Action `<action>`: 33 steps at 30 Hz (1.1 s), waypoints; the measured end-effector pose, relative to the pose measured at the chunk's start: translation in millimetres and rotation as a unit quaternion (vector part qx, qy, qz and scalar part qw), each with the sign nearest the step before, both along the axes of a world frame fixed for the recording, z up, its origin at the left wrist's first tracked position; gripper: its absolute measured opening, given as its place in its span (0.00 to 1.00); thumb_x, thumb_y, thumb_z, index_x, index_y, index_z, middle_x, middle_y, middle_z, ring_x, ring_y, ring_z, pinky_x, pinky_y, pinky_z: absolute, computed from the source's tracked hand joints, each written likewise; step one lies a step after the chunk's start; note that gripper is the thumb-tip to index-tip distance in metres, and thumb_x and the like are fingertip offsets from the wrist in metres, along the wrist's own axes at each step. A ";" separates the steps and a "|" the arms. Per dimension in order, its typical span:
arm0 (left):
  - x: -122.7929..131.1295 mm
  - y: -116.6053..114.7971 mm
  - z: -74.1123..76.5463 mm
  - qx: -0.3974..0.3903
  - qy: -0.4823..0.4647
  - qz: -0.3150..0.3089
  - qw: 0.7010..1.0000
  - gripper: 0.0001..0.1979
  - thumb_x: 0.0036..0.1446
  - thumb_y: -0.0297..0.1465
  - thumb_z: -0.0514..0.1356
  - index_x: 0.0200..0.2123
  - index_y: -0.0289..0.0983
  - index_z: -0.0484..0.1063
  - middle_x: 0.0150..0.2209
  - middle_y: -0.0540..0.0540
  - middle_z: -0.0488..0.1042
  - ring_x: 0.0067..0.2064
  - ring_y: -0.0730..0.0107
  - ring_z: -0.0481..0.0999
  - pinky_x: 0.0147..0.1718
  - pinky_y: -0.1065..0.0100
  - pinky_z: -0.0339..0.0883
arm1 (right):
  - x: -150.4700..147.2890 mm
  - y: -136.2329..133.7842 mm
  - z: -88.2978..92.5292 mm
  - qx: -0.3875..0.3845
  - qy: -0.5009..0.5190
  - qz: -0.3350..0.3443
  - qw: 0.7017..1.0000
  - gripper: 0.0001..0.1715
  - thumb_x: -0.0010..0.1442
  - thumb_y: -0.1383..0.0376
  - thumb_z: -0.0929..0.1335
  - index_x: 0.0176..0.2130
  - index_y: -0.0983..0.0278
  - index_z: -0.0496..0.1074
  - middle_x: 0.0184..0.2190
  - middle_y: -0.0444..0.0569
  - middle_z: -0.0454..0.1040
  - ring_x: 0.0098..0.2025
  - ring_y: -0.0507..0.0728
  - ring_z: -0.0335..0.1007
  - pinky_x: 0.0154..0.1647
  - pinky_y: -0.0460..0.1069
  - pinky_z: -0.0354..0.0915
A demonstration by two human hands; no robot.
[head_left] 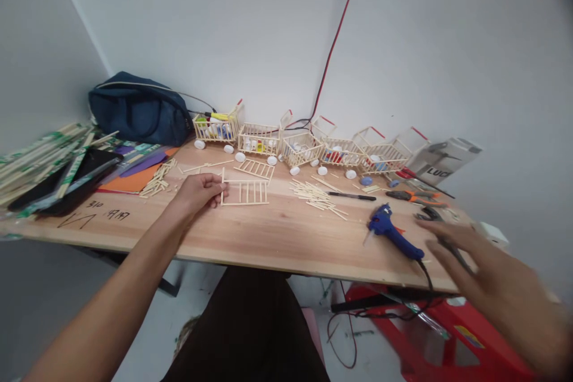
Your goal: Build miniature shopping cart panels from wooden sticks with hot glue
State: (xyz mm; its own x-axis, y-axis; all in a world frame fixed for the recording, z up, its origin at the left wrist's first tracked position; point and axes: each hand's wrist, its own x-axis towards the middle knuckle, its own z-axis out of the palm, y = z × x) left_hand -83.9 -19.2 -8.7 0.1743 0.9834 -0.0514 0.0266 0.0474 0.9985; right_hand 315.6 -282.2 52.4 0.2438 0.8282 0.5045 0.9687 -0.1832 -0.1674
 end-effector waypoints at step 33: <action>-0.6 4.1 -12.6 0.041 0.065 -0.032 0.997 0.12 0.43 0.35 0.68 0.25 0.34 0.70 0.20 0.49 0.73 0.17 0.79 0.65 0.16 0.75 0.57 | -60.0 153.2 -43.3 -0.051 0.234 0.152 0.959 0.16 0.56 0.56 0.65 0.38 0.62 0.74 0.28 0.48 0.75 0.30 0.56 0.69 0.32 0.49 0.61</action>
State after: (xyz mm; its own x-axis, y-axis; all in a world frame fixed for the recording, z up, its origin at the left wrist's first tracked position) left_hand -84.5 -15.1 -21.3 0.2341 0.9722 0.0025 0.1554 -0.0400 0.9870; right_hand 255.6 -129.0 9.0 0.1637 0.9358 0.3121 0.8037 0.0569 -0.5923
